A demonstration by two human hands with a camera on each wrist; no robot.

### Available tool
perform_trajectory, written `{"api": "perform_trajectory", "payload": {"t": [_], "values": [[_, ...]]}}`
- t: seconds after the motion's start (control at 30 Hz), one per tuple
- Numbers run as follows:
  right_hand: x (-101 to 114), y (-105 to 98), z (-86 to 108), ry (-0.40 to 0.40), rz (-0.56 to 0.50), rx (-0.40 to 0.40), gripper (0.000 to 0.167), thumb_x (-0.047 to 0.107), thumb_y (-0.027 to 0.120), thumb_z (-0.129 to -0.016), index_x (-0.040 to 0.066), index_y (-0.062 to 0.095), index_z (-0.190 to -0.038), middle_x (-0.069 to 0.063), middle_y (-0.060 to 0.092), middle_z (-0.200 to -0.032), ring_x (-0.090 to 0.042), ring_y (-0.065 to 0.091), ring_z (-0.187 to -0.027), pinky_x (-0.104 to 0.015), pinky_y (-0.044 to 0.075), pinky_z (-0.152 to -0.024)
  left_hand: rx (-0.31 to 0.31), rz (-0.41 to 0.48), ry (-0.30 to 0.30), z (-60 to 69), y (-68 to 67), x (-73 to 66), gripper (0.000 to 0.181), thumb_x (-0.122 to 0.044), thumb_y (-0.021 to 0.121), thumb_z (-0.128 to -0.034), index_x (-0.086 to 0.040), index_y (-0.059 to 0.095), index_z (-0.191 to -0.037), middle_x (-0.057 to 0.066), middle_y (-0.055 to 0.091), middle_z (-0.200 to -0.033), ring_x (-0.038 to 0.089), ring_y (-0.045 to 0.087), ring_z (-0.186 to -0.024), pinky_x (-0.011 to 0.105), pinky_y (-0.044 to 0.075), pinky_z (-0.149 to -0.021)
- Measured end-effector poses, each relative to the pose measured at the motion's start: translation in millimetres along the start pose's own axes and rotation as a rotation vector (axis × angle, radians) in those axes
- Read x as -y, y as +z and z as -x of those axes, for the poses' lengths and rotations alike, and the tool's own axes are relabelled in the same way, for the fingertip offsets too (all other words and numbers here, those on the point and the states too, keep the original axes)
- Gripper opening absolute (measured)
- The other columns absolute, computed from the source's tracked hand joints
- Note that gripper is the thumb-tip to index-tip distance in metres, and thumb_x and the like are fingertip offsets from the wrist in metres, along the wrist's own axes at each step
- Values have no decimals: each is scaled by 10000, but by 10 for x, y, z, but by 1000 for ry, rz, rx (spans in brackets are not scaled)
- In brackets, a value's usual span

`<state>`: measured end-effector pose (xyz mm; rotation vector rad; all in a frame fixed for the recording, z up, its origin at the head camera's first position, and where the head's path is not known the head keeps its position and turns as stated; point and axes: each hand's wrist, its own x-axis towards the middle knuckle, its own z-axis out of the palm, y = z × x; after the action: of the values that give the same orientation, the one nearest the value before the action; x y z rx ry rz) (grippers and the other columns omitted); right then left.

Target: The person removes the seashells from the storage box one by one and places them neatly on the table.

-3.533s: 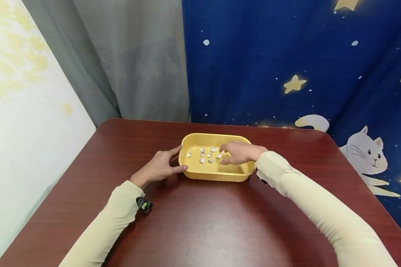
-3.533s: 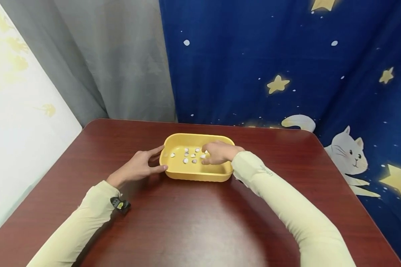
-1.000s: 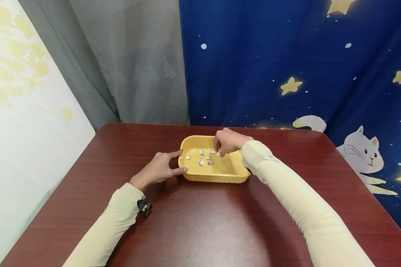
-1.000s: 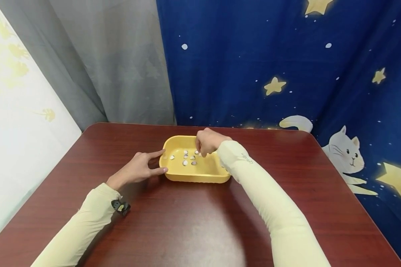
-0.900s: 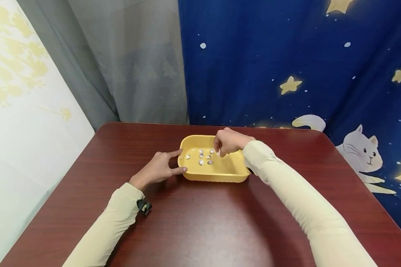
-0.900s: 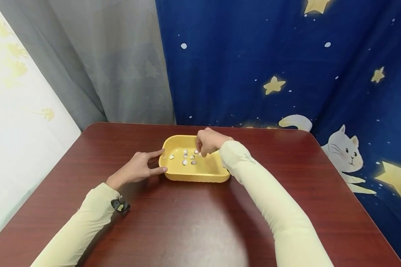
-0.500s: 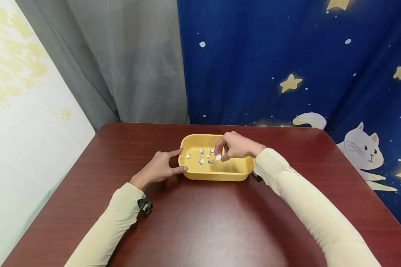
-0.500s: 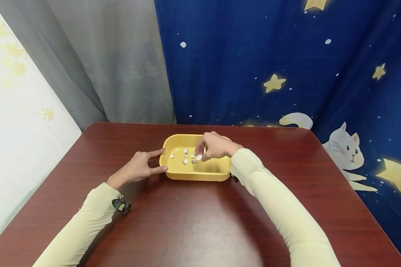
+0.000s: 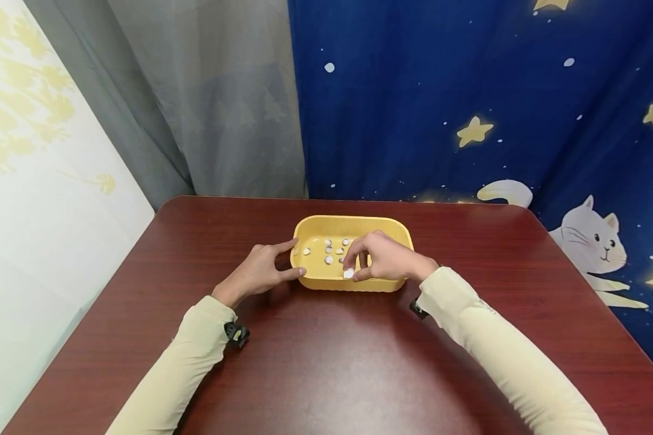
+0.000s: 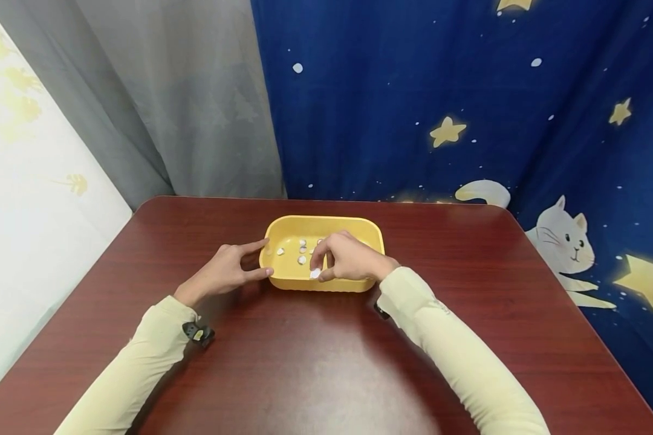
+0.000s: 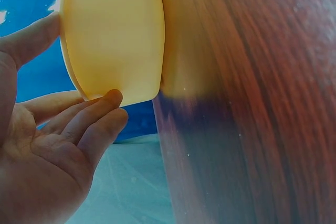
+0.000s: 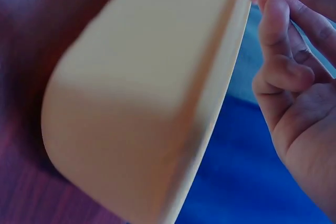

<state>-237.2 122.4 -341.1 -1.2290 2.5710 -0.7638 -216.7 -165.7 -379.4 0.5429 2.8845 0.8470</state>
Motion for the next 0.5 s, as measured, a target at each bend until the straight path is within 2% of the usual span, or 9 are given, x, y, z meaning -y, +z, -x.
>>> {"api": "perform_trajectory", "payload": {"t": [0.07, 0.17, 0.3, 0.5], "values": [[29, 56, 9, -7, 5, -10, 132, 119, 846, -783, 186, 780, -876, 91, 742, -873, -19, 612, -676, -269, 559, -696, -4, -1, 7, 2, 4, 2, 800, -491, 723, -887, -93, 443, -1523, 204, 731, -1081, 272, 593, -1122, 460, 502, -1002], [71, 130, 19, -20, 25, -34, 110, 156, 848, -790, 201, 775, -858, 110, 717, -844, -3, 592, -675, -233, 539, -675, -7, -5, 8, 4, 7, -1, 799, -493, 725, -884, -95, 449, -1520, 181, 738, -1012, 270, 599, -1116, 453, 507, -995], [119, 196, 26, -53, 42, -66, 91, 170, 840, -801, 203, 775, -855, 108, 698, -826, -4, 583, -682, -231, 537, -667, -2, -5, 0, 0, 7, 2, 799, -494, 725, -883, -105, 446, -1523, 90, 668, -775, 268, 591, -1055, 413, 499, -937], [200, 304, 30, -114, 55, -80, 118, 138, 846, -791, 156, 778, -886, 68, 697, -833, -52, 589, -687, -195, 509, -642, -9, 1, 11, 6, -2, 13, 790, -497, 719, -889, -98, 454, -1517, 72, 659, -731, 272, 600, -1066, 429, 499, -954]]}}
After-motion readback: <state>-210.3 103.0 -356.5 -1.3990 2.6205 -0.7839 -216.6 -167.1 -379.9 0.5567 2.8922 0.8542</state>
